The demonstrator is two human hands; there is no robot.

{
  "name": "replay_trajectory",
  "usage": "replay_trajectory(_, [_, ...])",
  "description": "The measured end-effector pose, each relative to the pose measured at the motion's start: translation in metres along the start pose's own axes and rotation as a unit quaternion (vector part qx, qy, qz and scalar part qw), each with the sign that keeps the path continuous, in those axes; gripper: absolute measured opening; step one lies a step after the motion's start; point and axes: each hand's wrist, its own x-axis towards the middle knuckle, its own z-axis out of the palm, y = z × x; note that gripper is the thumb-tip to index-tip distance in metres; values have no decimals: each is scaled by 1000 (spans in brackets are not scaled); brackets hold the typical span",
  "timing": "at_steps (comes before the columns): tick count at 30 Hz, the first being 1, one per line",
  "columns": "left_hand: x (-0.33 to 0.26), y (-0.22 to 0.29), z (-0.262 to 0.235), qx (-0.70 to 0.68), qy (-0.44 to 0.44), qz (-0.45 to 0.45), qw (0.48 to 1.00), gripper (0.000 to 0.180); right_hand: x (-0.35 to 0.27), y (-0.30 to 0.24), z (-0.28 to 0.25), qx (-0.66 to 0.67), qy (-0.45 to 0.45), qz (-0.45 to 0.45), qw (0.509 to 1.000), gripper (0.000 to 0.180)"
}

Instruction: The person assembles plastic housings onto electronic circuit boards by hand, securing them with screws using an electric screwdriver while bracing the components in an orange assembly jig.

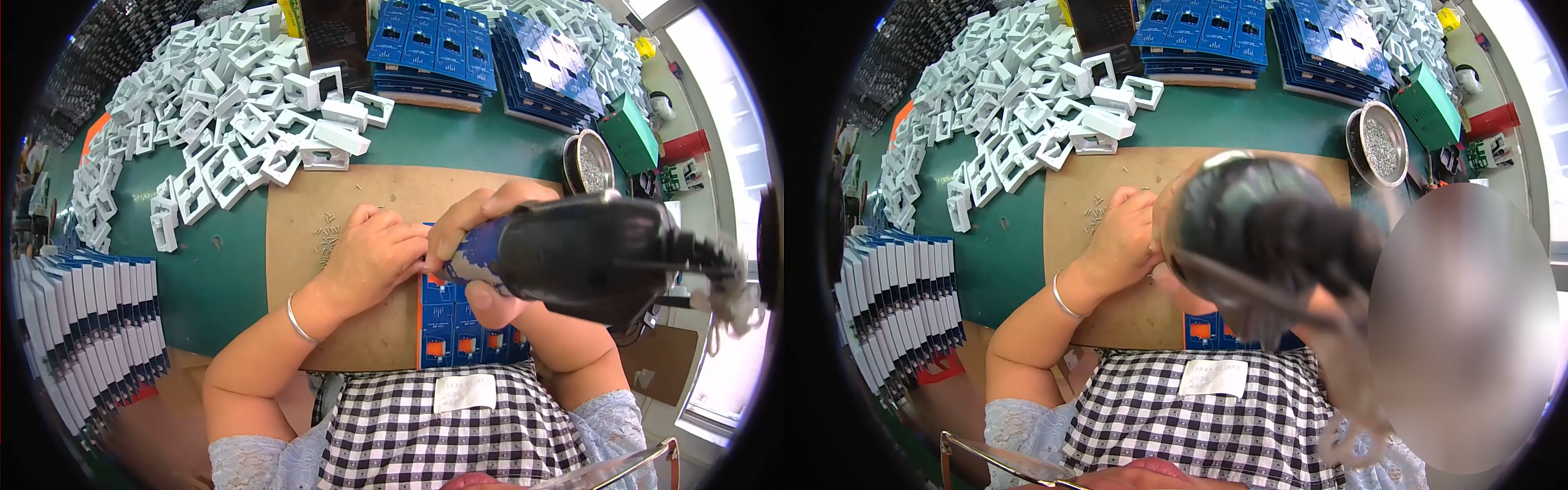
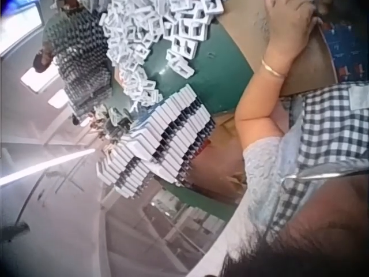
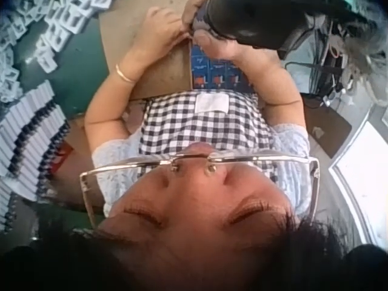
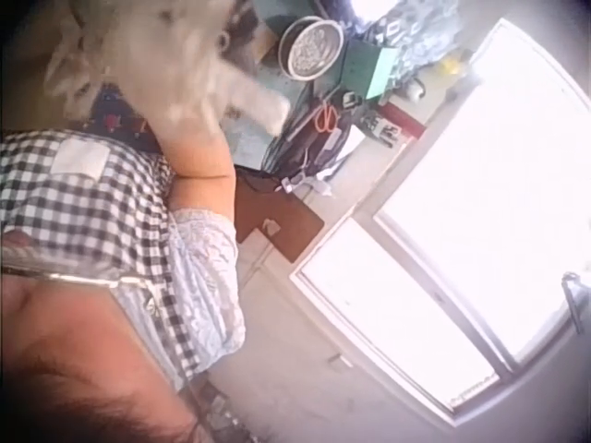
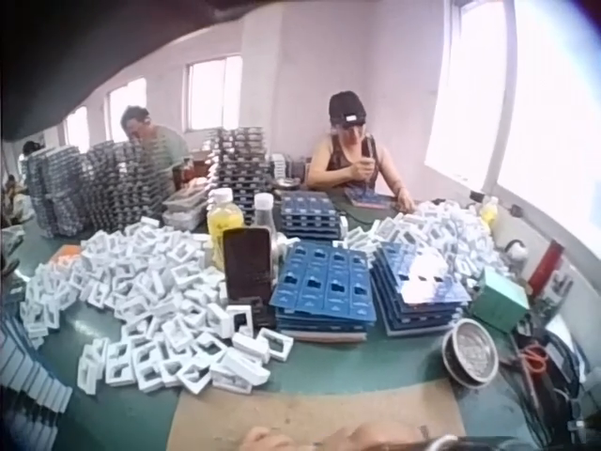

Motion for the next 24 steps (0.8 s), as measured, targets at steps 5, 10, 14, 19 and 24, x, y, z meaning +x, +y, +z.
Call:
replay_trajectory(5, [-3, -1, -5, 9, -29, -22, 999, 31, -4, 7, 13, 16, 85, 25, 996, 62])
replay_trajectory(10, [2, 5, -5, -65, -40, -52, 996, 32, -17, 9, -3, 97, 202, 20, 974, 56])
replay_trajectory(14, [2, -22, -12, -97, 64, 0, 993, 25, -26, -3, -19, 123, 303, 8, 945, 49])
replay_trajectory(19, [-1, -56, -31, 49, 52, -244, 967, 14, -23, -33, -22, 72, 284, -55, 954, 56])
replay_trajectory(24, [10, -47, -24, 77, 32, -246, 966, 9, -38, -37, -20, 56, 309, -34, 949, 60])
